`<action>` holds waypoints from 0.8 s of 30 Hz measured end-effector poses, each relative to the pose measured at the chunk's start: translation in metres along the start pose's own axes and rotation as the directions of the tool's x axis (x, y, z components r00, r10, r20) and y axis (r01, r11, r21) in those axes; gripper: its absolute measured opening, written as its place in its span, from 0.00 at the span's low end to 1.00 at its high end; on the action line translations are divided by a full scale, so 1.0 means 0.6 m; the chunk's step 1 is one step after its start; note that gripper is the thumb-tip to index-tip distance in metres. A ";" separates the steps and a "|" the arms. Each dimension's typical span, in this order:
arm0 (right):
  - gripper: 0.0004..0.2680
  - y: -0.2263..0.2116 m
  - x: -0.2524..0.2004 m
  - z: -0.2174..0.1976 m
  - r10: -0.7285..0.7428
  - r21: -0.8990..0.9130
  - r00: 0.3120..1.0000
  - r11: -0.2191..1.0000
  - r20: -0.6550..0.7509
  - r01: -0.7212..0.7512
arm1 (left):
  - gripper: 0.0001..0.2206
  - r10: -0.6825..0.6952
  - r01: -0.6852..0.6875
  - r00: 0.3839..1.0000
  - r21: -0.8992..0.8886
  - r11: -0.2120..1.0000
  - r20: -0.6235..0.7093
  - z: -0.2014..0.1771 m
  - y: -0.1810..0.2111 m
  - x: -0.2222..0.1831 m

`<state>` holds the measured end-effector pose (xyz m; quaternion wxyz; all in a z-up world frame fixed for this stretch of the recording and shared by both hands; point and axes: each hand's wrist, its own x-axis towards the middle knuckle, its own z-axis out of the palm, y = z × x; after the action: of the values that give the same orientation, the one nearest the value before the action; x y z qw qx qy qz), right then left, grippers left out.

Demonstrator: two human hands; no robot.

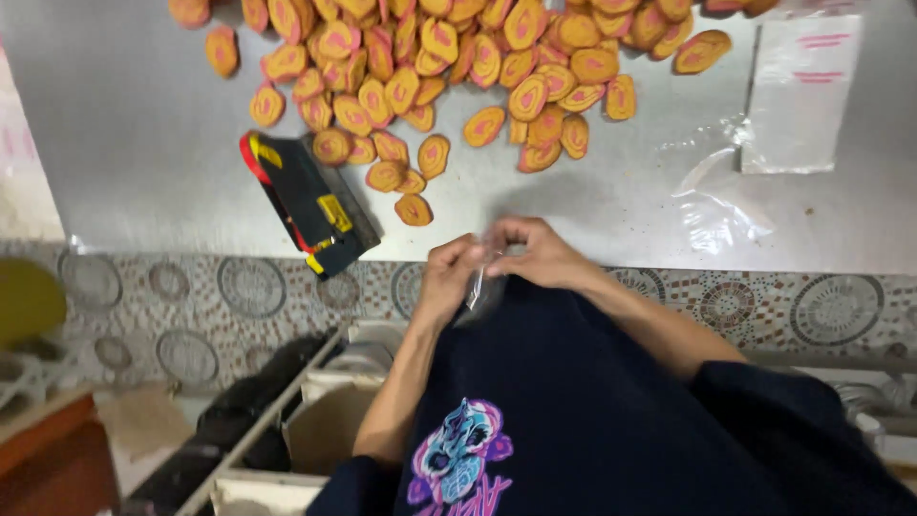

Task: The person places snacks into small plastic bags by hand and then seals each bag using a heat sealer.

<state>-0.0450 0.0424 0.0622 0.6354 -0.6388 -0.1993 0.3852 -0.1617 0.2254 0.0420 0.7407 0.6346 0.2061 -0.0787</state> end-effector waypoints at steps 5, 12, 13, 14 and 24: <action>0.09 -0.006 0.002 0.013 0.071 -0.037 0.994 0.997 0.082 -0.068 | 0.13 -0.021 0.024 0.977 0.013 1.000 -0.211 -0.003 0.049 -0.074; 0.10 -0.042 0.042 -0.006 0.083 -0.430 0.965 0.902 0.250 0.034 | 0.01 0.071 -0.019 0.959 0.191 0.981 -0.273 0.004 0.089 -0.079; 0.12 -0.062 0.046 -0.011 -0.035 -0.583 0.970 0.793 0.241 0.173 | 0.01 0.059 -0.012 0.957 0.165 0.986 -0.283 0.003 0.080 -0.081; 0.14 -0.082 0.050 -0.016 -0.151 -0.713 0.955 0.638 0.254 0.291 | 0.01 0.046 -0.005 0.955 0.138 0.990 -0.292 0.002 0.070 -0.083; 0.08 -0.021 0.043 0.090 -0.107 -0.364 0.984 0.919 0.142 0.152 | 0.15 0.021 -0.064 0.991 -0.335 0.940 -0.131 -0.116 0.012 -0.093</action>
<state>-0.0665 0.0986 0.0737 0.5133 -0.7093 -0.3485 0.3347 -0.2237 0.2865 0.0635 0.8257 0.5061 0.2487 0.0140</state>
